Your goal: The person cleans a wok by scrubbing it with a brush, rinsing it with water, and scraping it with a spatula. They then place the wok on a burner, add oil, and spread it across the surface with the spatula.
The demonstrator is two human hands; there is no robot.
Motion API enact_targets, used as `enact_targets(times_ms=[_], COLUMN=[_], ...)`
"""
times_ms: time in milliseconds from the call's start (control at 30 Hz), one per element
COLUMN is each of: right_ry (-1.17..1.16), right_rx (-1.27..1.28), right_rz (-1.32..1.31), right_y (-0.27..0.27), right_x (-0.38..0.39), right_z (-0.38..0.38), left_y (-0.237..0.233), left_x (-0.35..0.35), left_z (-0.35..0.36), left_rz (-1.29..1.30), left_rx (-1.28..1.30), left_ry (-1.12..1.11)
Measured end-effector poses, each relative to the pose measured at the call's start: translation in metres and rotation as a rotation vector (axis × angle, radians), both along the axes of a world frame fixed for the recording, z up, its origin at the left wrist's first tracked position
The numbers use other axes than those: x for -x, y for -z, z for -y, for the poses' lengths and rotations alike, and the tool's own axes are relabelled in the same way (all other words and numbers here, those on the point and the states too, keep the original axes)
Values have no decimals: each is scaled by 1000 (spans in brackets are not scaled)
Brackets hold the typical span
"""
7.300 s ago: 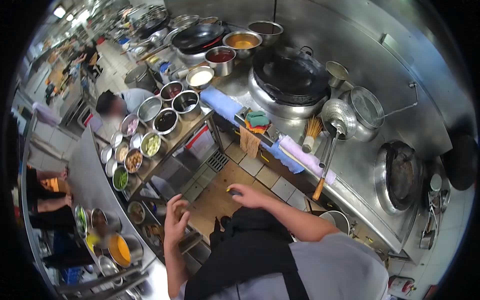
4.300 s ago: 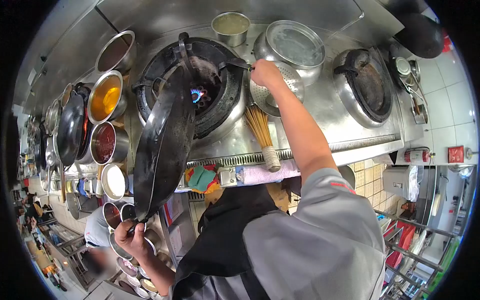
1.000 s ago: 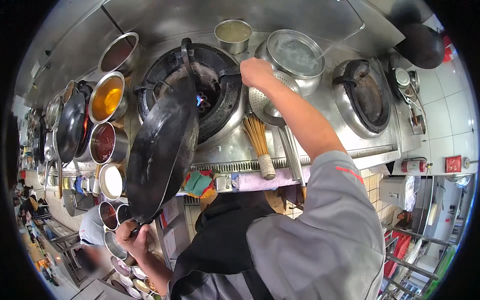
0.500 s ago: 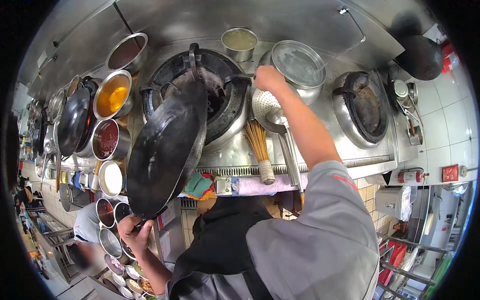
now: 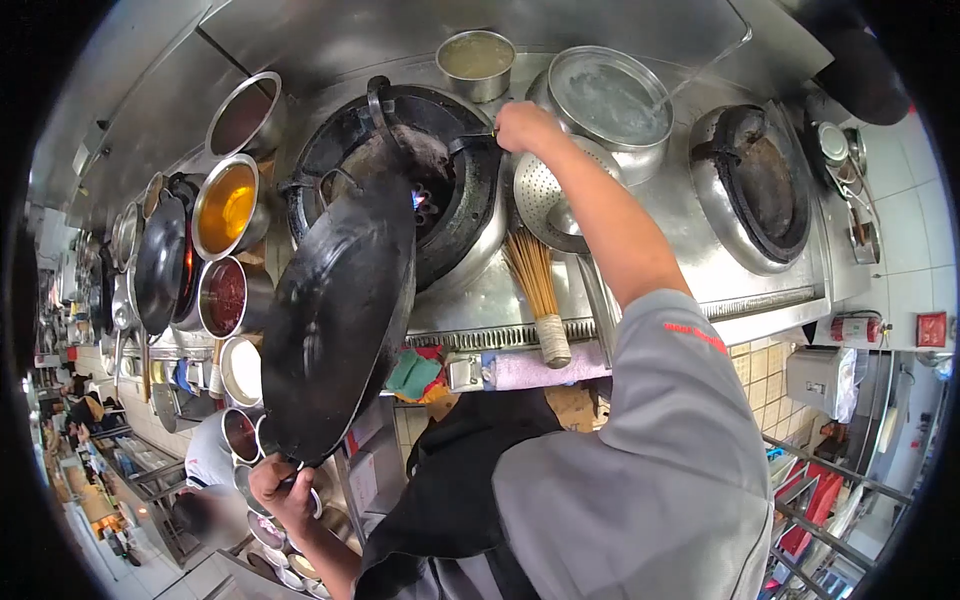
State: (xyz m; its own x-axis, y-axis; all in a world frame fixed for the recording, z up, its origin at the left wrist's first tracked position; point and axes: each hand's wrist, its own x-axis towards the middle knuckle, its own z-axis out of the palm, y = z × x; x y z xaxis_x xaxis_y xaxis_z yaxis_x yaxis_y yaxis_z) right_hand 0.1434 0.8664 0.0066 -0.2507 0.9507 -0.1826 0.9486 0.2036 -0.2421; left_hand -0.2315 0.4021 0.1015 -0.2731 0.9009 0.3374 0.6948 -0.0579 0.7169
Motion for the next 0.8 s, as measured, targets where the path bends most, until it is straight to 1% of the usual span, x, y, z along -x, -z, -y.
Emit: enact_targets(times_ms=[100,133,200,233,267,333,367,400,433,467,500,567,667,733,800], right_ry=[-3,-5,134,228,223,234,154,159,90,18,11,4,-28,-24,-3], right_rx=[-36,-33,-118,-62,-59,-64,-40,-43,-53,-54,-50,-74,-97,-61,-45], right_rz=[-50,-59,-158,-198,-203,-86,-40,-41,-56,-72,-75,-86,-109,-100,-88], right_y=[12,30,61,62,62,74,77,59,20,-1,1,1,39,27,12], right_x=[0,2,14,21,21,18,6,-6,-16,-17,-12,-3,32,46,39], right_z=[3,-3,-20,-33,-44,-68,-75,-61,-33,-15,-14,-18,-86,-95,-92], left_y=[-4,-3,5,-3,-1,1,-2,-3,-4,-8,-11,-14,-17,-18,-14], left_x=[0,2,4,-2,-7,-7,-7,-3,-3,-5,-9,-9,-17,-18,-18], left_z=[0,2,3,1,1,-3,-5,-6,-10,-11,-16,-17,-22,-20,-20], left_rz=[-16,-25,-58,-36,-42,-38,-48,-63,-9,43,-3,-2,-29,-54,-49], left_rx=[8,10,-81,-28,-26,-123,-109,-107,-97,-78,-102,-86,-104,-53,-69], left_ry=[-37,-40,-76,-109,-115,-149,-119,-41,-4,31,35,37,26,15,20])
